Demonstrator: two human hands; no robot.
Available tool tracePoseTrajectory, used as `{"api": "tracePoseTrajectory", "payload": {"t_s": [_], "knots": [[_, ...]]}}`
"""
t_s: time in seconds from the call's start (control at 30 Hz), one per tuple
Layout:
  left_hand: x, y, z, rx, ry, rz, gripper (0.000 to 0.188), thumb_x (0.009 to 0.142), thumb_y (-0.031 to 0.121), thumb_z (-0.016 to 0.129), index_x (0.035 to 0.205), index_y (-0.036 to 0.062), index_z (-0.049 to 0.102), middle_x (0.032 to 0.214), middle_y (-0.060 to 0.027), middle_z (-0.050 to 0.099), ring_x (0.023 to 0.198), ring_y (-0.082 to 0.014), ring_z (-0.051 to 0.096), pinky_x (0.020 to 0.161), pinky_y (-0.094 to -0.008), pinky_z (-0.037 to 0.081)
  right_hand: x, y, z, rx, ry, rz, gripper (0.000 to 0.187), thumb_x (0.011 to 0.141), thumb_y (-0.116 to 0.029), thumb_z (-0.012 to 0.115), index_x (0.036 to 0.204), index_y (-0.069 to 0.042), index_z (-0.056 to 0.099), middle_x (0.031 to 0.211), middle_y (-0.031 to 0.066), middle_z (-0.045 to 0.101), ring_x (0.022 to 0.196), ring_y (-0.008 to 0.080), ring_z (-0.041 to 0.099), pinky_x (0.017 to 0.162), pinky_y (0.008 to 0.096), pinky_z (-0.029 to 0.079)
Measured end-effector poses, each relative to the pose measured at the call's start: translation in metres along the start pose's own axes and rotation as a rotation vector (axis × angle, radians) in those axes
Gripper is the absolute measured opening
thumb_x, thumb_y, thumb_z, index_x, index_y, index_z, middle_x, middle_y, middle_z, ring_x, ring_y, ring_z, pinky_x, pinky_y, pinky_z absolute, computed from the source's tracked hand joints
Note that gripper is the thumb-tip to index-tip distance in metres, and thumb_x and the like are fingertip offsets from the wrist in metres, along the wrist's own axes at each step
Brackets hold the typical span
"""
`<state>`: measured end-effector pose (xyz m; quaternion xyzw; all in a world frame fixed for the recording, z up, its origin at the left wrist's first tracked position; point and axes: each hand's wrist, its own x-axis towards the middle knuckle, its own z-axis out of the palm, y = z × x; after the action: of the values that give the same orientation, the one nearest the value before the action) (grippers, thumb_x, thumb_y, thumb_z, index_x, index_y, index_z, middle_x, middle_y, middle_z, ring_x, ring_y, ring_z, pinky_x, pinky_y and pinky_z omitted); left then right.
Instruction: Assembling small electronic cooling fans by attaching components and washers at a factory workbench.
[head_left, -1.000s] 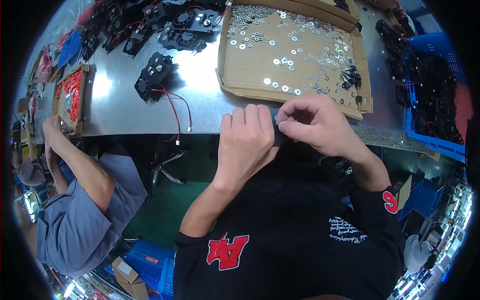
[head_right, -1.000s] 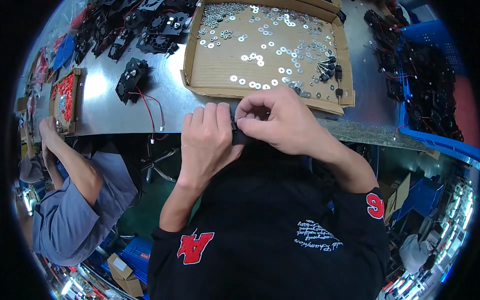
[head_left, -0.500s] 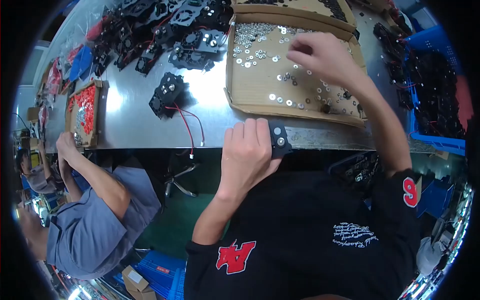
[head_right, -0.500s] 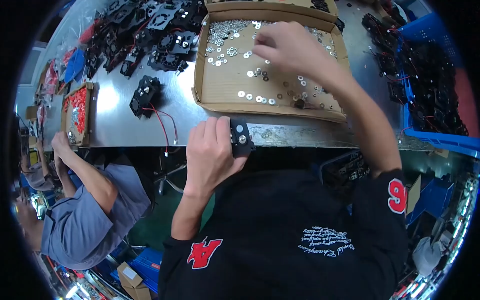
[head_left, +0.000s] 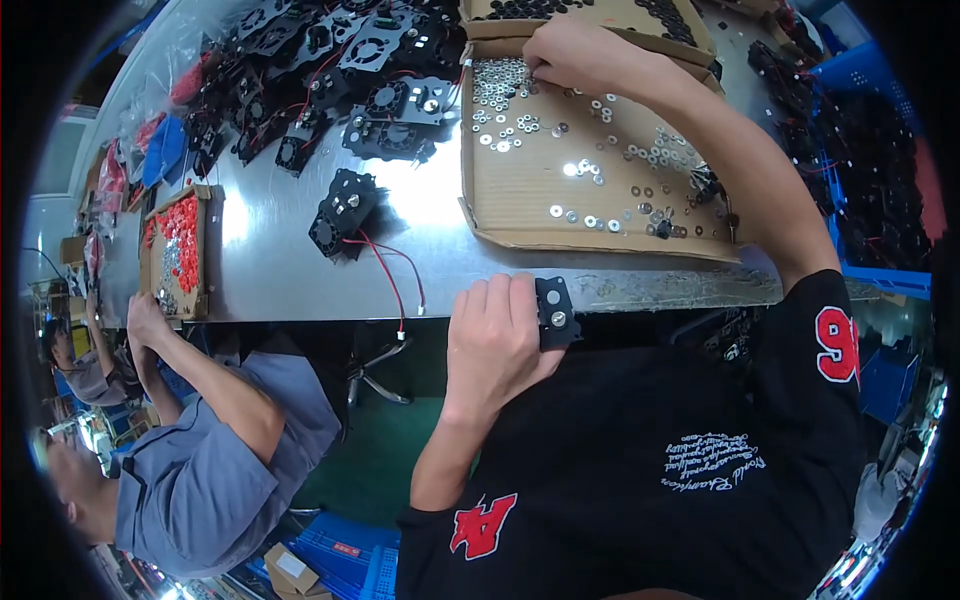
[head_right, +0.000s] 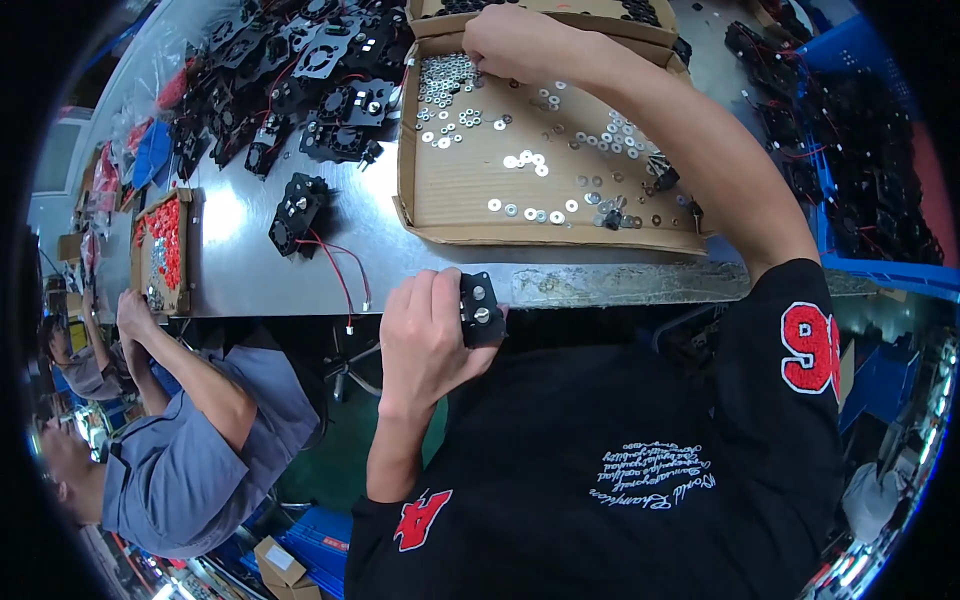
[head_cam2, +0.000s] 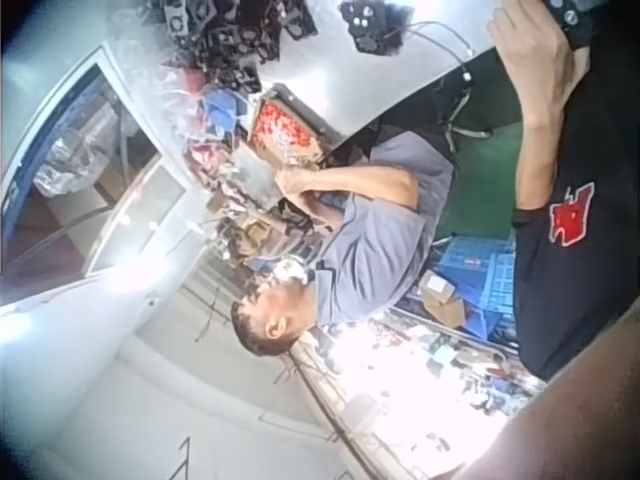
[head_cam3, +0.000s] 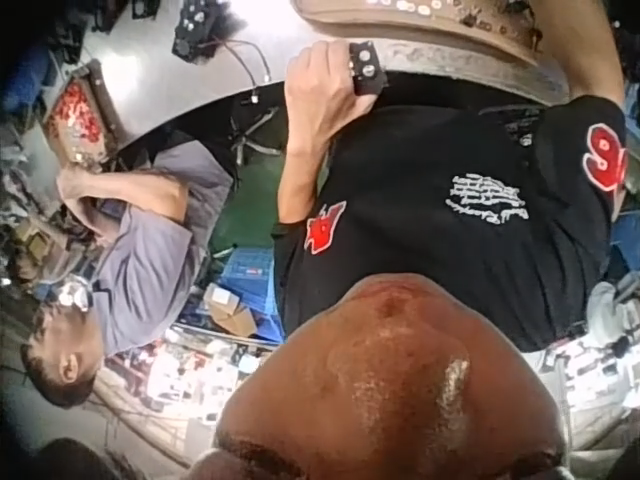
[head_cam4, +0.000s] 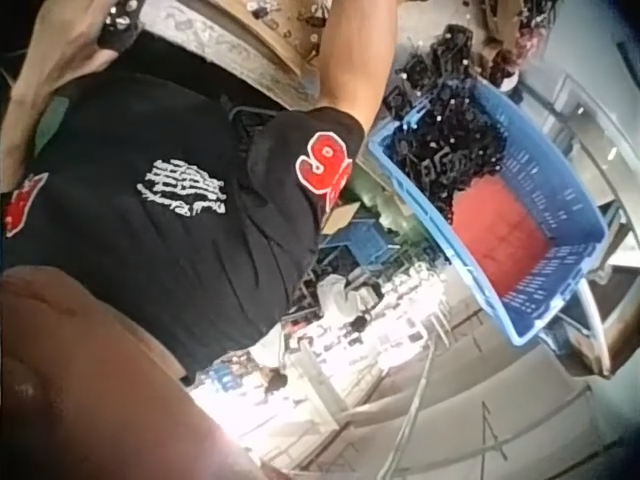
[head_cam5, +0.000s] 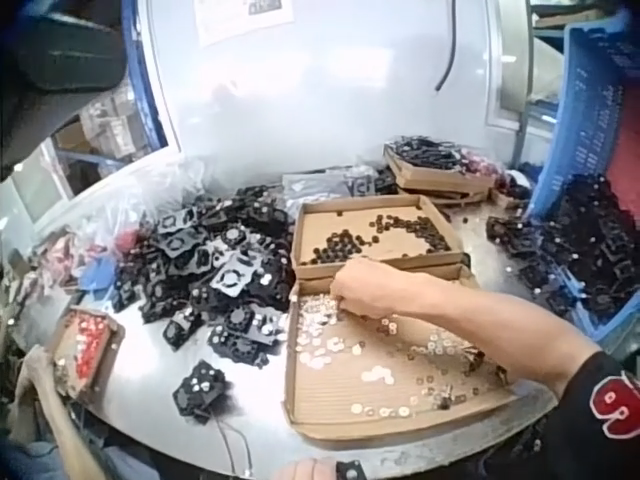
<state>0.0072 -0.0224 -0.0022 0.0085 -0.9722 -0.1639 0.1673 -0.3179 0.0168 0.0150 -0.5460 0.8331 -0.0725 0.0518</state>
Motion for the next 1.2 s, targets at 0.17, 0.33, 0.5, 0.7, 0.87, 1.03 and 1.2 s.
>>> {"api": "tracePoseTrajectory", "payload": {"t_s": [0.17, 0.33, 0.5, 0.7, 0.87, 1.03, 1.2], "knots": [[0.000, 0.004, -0.001, 0.000, 0.037, 0.023, 0.041, 0.070, 0.032, 0.075, 0.088, 0.0023, 0.054, 0.076, -0.0088, 0.047, 0.068, -0.0245, 0.051, 0.062, -0.0356, 0.038, -0.018, 0.006, -0.007, 0.138, 0.052, 0.121, 0.020, 0.087, -0.012, 0.062, 0.100, 0.001, 0.070, 0.086, 0.0141, 0.070, 0.077, 0.0262, 0.068, 0.075, 0.0369, 0.054], [-0.001, 0.008, -0.003, -0.012, 0.006, 0.018, 0.041, 0.071, 0.032, 0.076, 0.088, 0.0022, 0.054, 0.076, -0.0089, 0.047, 0.069, -0.0250, 0.050, 0.062, -0.0354, 0.039, -0.052, 0.013, -0.014, 0.460, 0.186, 0.188, 0.027, 0.094, -0.018, 0.059, 0.111, -0.001, 0.070, 0.081, 0.0047, 0.068, 0.076, 0.0112, 0.064, 0.070, 0.0273, 0.053], [0.001, 0.011, 0.001, -0.047, 0.014, 0.038, 0.041, 0.072, 0.033, 0.076, 0.088, 0.0026, 0.054, 0.076, -0.0089, 0.047, 0.069, -0.0256, 0.051, 0.063, -0.0357, 0.039, -0.134, -0.031, -0.028, 0.930, 0.165, 0.200, 0.027, 0.092, -0.016, 0.066, 0.110, 0.003, 0.071, 0.080, 0.0049, 0.068, 0.070, 0.0108, 0.063, 0.067, 0.0255, 0.053], [0.010, 0.015, 0.005, -0.069, -0.064, 0.040, 0.045, 0.071, 0.029, 0.078, 0.095, -0.0011, 0.055, 0.079, -0.0127, 0.053, 0.072, -0.0306, 0.056, 0.064, -0.0395, 0.044, -0.198, -0.082, -0.027, 1.437, -0.033, 0.346, 0.017, 0.087, -0.003, 0.063, 0.100, 0.005, 0.071, 0.083, 0.0074, 0.065, 0.069, 0.0118, 0.063, 0.063, 0.0249, 0.051], [0.018, 0.023, 0.008, -0.086, -0.092, 0.059, 0.044, 0.069, 0.027, 0.078, 0.094, -0.0004, 0.054, 0.079, -0.0122, 0.052, 0.072, -0.0306, 0.056, 0.064, -0.0397, 0.044, -0.219, -0.103, -0.011, 1.436, 0.038, 0.194, 0.015, 0.088, 0.000, 0.062, 0.098, 0.007, 0.070, 0.087, 0.0095, 0.065, 0.073, 0.0135, 0.064, 0.067, 0.0247, 0.052], [0.018, 0.027, 0.013, -0.066, -0.096, 0.076, 0.043, 0.068, 0.027, 0.078, 0.092, 0.0009, 0.054, 0.079, -0.0117, 0.051, 0.072, -0.0305, 0.056, 0.063, -0.0398, 0.045, -0.219, -0.111, -0.010, 1.367, 0.091, 0.205, 0.014, 0.086, 0.000, 0.066, 0.097, 0.006, 0.072, 0.087, 0.0093, 0.066, 0.077, 0.0149, 0.065, 0.069, 0.0263, 0.052], [0.018, 0.029, 0.013, -0.037, -0.093, 0.075, 0.043, 0.068, 0.029, 0.078, 0.090, 0.0017, 0.054, 0.078, -0.0111, 0.051, 0.072, -0.0295, 0.056, 0.063, -0.0394, 0.044, -0.219, -0.109, 0.000, 1.175, 0.014, 0.056, 0.014, 0.084, -0.002, 0.071, 0.097, 0.002, 0.073, 0.090, 0.0079, 0.068, 0.082, 0.0160, 0.064, 0.074, 0.0290, 0.049]]}}
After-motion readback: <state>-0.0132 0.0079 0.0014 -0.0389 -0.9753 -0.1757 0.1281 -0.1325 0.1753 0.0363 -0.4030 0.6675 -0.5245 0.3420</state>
